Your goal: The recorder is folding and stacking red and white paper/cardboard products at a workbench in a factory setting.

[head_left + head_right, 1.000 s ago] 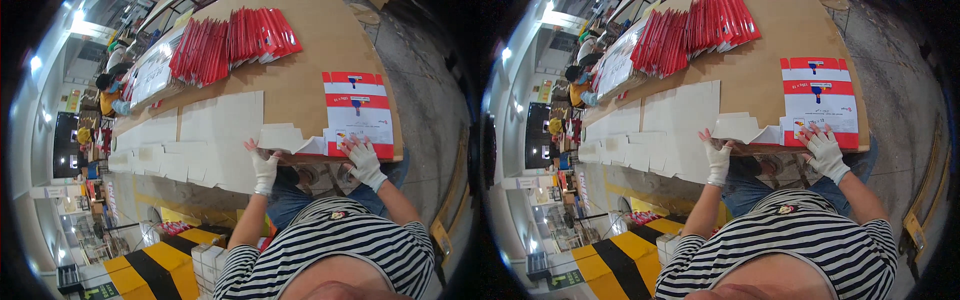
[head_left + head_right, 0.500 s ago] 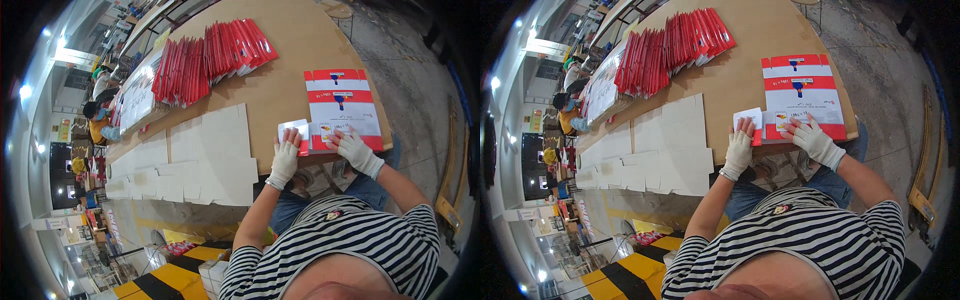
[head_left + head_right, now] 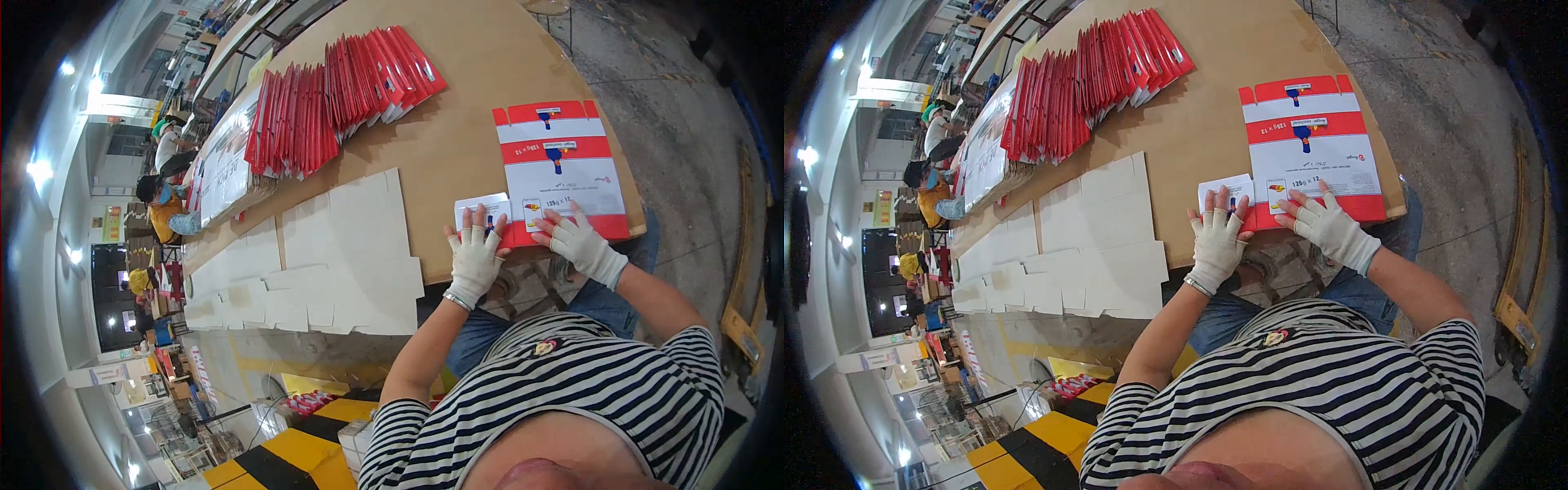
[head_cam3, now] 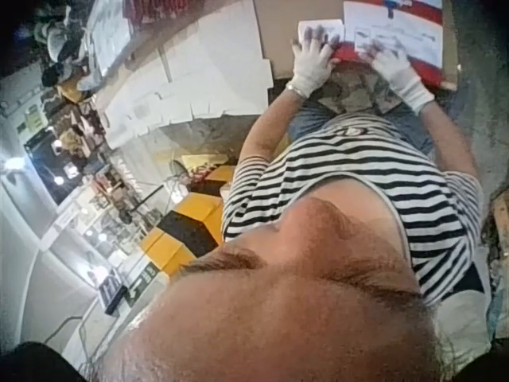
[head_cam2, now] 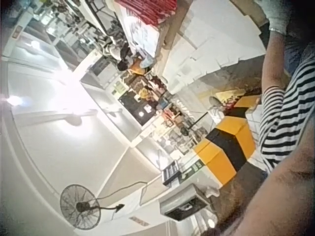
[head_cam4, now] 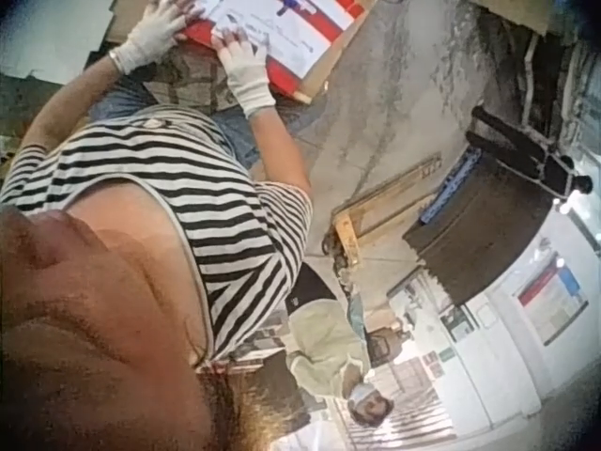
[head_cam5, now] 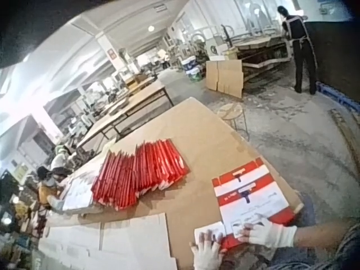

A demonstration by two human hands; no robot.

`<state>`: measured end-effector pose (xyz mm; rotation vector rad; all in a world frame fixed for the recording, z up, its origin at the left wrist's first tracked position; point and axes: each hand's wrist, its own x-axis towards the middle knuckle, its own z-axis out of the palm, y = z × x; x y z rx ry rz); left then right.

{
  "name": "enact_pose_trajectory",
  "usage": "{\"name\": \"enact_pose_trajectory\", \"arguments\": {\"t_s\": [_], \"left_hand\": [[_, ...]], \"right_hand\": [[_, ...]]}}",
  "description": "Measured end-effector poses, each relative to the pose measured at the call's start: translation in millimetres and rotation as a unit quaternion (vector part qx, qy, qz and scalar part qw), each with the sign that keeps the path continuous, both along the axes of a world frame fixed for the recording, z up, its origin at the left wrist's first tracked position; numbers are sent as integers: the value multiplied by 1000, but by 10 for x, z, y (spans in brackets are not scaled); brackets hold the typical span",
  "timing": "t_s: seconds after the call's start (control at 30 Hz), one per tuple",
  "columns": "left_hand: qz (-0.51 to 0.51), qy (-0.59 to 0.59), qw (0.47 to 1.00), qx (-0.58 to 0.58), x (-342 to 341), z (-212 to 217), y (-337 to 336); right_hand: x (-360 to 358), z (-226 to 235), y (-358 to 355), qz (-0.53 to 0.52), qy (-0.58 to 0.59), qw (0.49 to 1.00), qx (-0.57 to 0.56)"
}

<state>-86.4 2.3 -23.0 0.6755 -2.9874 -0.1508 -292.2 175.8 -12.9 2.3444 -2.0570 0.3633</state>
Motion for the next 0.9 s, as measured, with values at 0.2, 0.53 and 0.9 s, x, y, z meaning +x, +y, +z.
{"name": "enact_pose_trajectory", "arguments": {"t_s": [0.2, 0.53, 0.9], "left_hand": [[23, 0, 1000, -15, -31, -14, 46], [88, -28, 996, -6, -34, 87, 194], [97, -25, 975, 199, -177, 235, -27]], "right_hand": [[13, -77, 36, -1, 25, 1000, -11], [128, -226, 35, -12, 14, 1000, -17], [89, -348, -96, -19, 10, 999, -32]]}}
